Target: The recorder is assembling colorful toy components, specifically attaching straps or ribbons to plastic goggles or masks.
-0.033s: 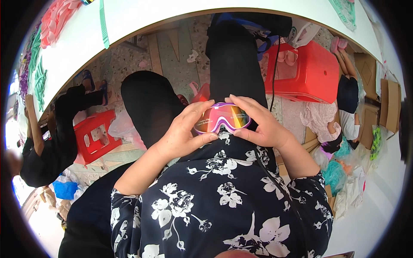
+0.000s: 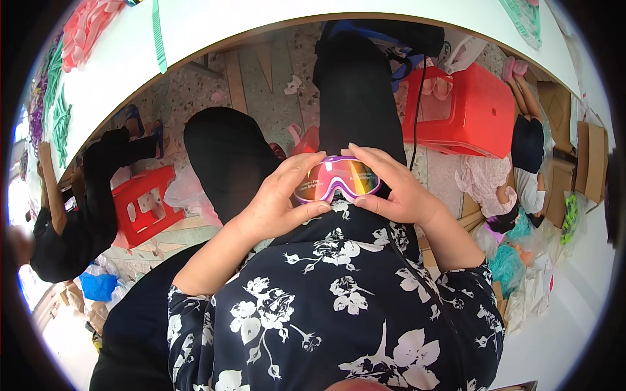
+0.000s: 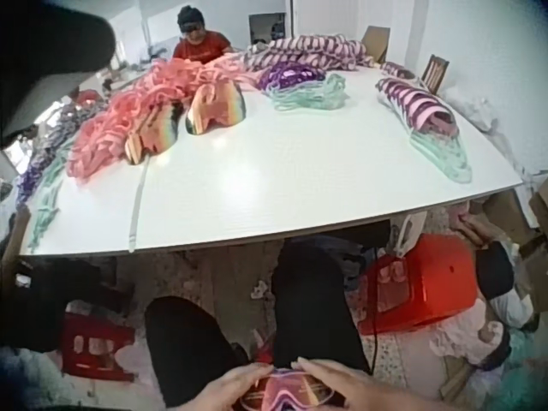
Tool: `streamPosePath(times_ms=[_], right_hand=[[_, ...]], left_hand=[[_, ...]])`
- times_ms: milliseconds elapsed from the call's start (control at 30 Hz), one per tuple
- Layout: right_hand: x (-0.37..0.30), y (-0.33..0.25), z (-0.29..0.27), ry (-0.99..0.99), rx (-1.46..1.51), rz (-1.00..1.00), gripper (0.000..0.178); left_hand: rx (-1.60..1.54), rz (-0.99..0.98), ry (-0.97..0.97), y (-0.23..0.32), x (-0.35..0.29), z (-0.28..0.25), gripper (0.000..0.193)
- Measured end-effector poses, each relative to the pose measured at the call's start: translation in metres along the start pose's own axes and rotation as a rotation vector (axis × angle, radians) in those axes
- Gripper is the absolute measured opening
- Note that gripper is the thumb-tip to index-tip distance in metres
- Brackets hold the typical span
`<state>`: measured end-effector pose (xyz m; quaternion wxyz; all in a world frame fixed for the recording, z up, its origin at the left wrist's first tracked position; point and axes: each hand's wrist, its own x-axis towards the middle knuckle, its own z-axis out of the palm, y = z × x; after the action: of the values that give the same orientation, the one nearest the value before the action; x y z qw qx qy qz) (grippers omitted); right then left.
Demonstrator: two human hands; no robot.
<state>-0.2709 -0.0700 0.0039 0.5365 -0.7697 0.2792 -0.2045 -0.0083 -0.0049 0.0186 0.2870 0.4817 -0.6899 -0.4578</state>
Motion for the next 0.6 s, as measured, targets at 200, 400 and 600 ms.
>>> streamPosePath(times_ms=[200, 400, 600], right_hand=[[0.003, 0.001, 0.002, -0.043, 0.064, 0.069, 0.073], [0.002, 0.005, 0.024, 0.092, 0.494, 0.265, 0.066], [0.017, -0.001, 0.026, 0.233, 0.133, 0.190, 0.054]], left_hand=[[-0.068, -0.085, 0.017, -0.001, 0.000, -0.002, 0.076], [-0.227, -0.189, 0.055, -0.004, -0.002, 0.007, 0.070], [-0.041, -0.089, 0.154, -0.006, 0.014, 0.008, 0.058]])
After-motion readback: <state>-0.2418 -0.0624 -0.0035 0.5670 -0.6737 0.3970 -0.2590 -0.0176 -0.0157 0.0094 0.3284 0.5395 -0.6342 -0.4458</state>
